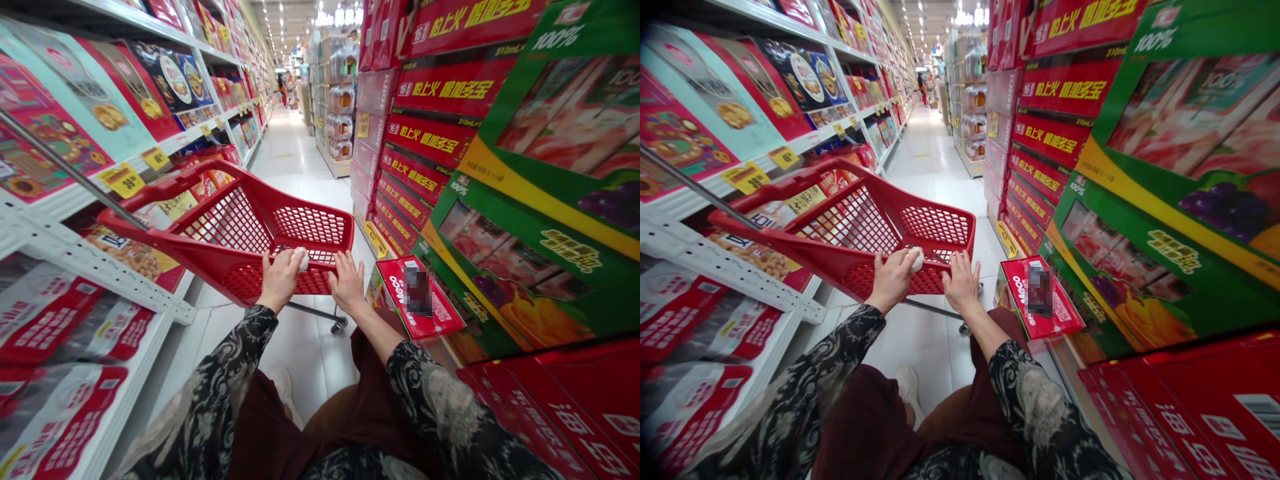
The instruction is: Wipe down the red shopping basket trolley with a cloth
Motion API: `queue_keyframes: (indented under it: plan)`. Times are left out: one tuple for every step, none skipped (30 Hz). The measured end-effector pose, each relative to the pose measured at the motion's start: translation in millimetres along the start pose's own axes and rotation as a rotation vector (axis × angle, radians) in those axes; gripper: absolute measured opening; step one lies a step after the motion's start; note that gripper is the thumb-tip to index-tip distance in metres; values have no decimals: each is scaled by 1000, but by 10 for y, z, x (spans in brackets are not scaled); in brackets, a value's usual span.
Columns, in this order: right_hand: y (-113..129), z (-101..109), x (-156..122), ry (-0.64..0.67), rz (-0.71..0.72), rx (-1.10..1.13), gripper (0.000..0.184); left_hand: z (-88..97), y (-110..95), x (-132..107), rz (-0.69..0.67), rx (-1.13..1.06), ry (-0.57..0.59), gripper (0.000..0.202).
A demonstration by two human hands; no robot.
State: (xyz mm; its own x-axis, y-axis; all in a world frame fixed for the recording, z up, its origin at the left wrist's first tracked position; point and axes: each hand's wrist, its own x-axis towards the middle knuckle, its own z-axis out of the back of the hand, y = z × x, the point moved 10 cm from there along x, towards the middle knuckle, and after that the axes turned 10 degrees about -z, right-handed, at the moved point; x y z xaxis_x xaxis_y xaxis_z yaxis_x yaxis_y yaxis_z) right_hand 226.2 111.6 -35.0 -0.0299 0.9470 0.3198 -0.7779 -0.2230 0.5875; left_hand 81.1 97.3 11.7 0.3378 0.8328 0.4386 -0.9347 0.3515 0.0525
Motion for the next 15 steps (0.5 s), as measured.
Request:
queue_keyframes:
  plan:
    - [51,9,-1,-5,9,-10,46,3,-7,-8,-19,5,-3,43]
    - [119,7,-9,-5,31,-18,46,6,-5,-17,-34,8,-3,43]
    - [194,-6,-22,0,58,-22,46,13,8,-27,-42,12,-2,43]
    - [263,-28,-39,12,85,-25,46,25,33,-39,-46,16,-1,43]
    - [316,-52,-57,23,103,-27,46,43,71,-56,-46,22,2,43]
    - [350,-74,-72,33,114,-31,46,70,125,-80,-40,31,6,43]
    - [367,-90,-85,41,120,-36,46,104,198,-111,-29,42,10,44]
    - [372,-98,-95,47,127,-40,46,148,293,-152,-9,58,15,44]
    - [369,-99,-102,51,135,-44,45,203,410,-203,19,78,16,44]
    - [360,-94,-106,55,144,-47,45,266,544,-261,52,100,16,45]
    - [345,-86,-104,60,150,-48,44,339,694,-326,91,126,9,44]
    - [323,-72,-96,61,148,-48,44,415,846,-393,128,151,1,44]
    - [297,-55,-83,59,141,-48,43,490,995,-458,162,172,-10,43]
    - [270,-40,-66,56,129,-47,43,558,1129,-515,190,189,-25,43]
    - [244,-27,-49,53,116,-46,43,620,1242,-564,213,203,-42,43]
